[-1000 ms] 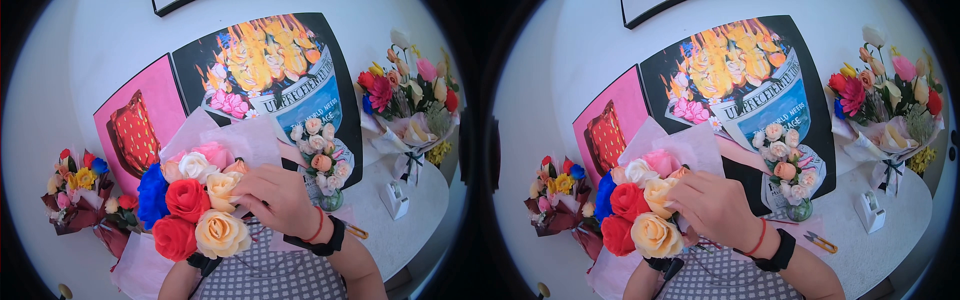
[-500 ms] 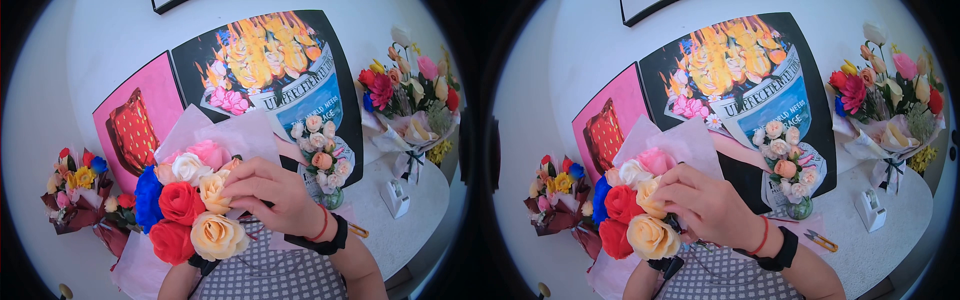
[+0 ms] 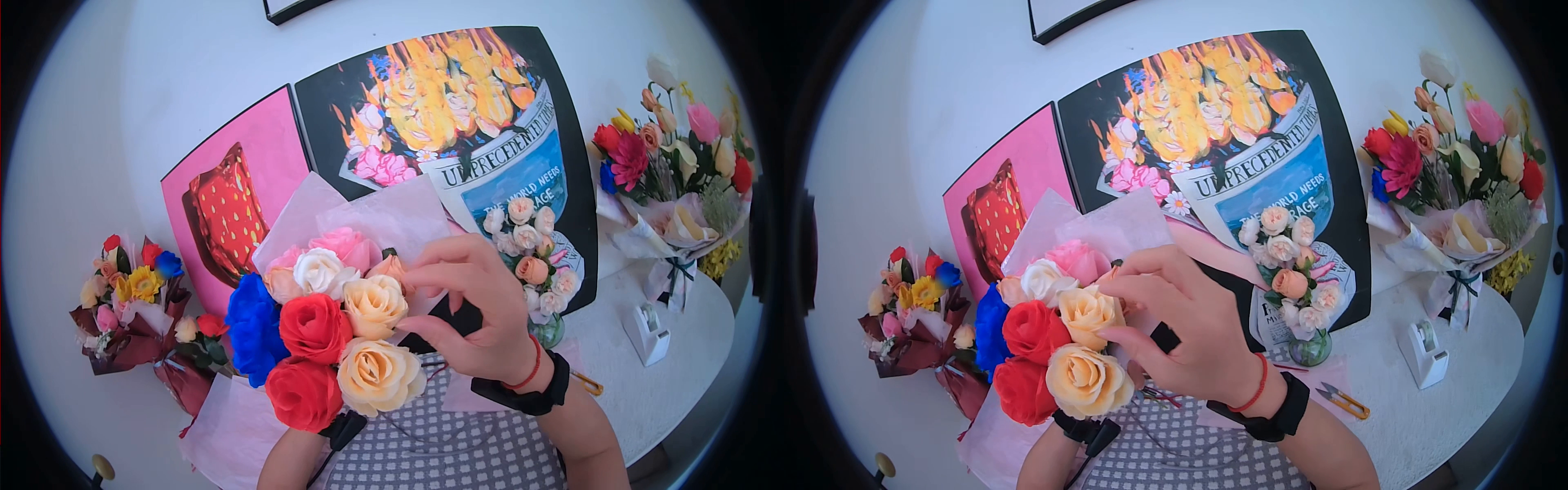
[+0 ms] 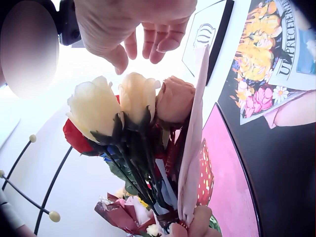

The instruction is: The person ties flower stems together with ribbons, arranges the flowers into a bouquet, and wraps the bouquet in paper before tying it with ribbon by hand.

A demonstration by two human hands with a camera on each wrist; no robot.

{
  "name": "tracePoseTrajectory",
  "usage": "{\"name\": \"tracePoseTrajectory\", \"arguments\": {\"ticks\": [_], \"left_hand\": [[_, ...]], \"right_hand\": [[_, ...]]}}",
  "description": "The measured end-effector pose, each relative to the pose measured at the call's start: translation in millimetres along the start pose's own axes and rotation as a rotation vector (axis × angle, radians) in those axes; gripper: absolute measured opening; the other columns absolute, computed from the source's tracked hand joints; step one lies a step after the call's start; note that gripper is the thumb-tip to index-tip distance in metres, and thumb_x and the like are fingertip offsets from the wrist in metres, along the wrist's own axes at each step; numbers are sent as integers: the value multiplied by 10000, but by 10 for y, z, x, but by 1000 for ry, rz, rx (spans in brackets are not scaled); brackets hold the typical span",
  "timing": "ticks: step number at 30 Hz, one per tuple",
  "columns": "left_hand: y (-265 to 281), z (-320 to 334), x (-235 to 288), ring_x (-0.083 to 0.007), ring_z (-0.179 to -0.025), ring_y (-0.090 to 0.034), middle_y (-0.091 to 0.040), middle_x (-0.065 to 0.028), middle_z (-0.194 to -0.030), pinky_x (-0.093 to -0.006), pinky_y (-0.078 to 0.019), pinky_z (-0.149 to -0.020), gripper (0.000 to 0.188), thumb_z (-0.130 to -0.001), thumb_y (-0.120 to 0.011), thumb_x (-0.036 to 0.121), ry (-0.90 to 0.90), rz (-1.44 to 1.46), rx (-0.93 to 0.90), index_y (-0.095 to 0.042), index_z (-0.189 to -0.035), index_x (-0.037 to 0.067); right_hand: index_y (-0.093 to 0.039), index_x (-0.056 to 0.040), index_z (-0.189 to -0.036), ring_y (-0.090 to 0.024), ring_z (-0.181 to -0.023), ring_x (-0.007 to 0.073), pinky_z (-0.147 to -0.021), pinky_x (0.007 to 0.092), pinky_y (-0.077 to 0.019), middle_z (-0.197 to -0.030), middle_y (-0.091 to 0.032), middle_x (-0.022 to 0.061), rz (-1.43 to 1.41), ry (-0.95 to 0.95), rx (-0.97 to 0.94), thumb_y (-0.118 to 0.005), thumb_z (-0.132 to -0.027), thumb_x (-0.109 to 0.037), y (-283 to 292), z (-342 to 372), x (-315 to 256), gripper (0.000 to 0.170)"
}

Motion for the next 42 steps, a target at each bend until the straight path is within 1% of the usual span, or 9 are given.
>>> {"name": "tracePoseTrajectory", "arguments": {"ticks": [9, 13, 15, 17, 23, 29, 33, 36, 42], "left_hand": [[-246, -83, 151, -125, -611, -437, -430, -17, -731, -248, -396, -592, 223, -813, -572, 117, -113, -54, 226, -425, -978, 87], [266, 99, -112, -119, -581, -432, -427, -11, -698, -246, -391, -573, 213, -809, -578, 110, -188, -26, 352, -428, -959, 88], [131, 65, 168, -116, -566, -429, -425, -7, -682, -244, -389, -564, 209, -806, -580, 106, -227, -10, 421, -429, -950, 89], [-64, 12, 147, -113, -552, -426, -424, -4, -665, -243, -386, -554, 205, -804, -583, 102, -255, -2, 489, -431, -940, 89], [90, 55, 187, -104, -507, -417, -419, 5, -616, -239, -379, -526, 194, -796, -591, 91, -266, -38, 625, -435, -912, 92], [125, 132, 157, -114, -573, -440, -443, -10, -675, -243, -397, -561, 179, -809, -581, 121, -399, -128, 502, -452, -928, 83], [181, 195, 243, -122, -626, -458, -461, -22, -723, -247, -411, -589, 176, -819, -573, 145, -500, -218, 397, -466, -940, 75], [272, 259, 128, -128, -665, -472, -475, -30, -759, -250, -422, -610, 179, -827, -567, 164, -572, -283, 313, -476, -950, 70], [375, 362, 157, -139, -744, -499, -503, -48, -830, -255, -443, -652, 198, -842, -555, 200, -717, -411, 157, -496, -968, 59]], "right_hand": [[-555, -14, -744, -482, -484, 151, -436, 239, -375, -629, -517, 66, 36, 143, 53, -660, -667, -68, 2, 187, 252, 141], [-540, -9, -690, -490, -452, 207, -426, 259, -369, -565, -478, 86, 139, 82, -94, -588, -663, -24, -92, 323, 454, 57], [-558, -21, -740, -524, -491, 253, -449, 282, -393, -588, -508, 93, 183, -223, -232, -574, -693, -60, -171, 388, 559, 62], [-587, -55, -832, -578, -618, 314, -527, 353, -450, -672, -574, 128, 286, -159, -354, -619, -700, -178, -247, 475, 662, 183], [-595, -77, -796, -571, -593, 299, -493, 348, -440, -646, -566, 108, 307, -157, -561, -639, -673, -196, -351, 500, 490, 177], [-568, -115, -652, -463, -433, 191, -404, 280, -362, -537, -467, 29, 293, 318, -310, -648, -562, -76, -302, 360, 90, 127], [-621, -150, -850, -543, -750, 181, -656, 317, -435, -832, -566, 35, 346, 301, -50, -690, -598, -140, -374, 278, -185, 262], [-609, -184, -973, -502, -963, 199, -857, 374, -363, -1073, -540, 31, 454, 246, -290, -674, -656, -225, -418, 194, -271, 326], [-598, -167, -1001, -504, -984, 239, -897, 397, -322, -1128, -526, 64, 388, 268, -275, -654, -685, -278, -383, 223, -231, 340]]}}
Point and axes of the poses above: each hand's wrist, its own z-axis away from the middle knuckle, its own y-axis out of the back of the hand, x = y × z, the point moved 1 cm from there along -z, towards the middle knuckle
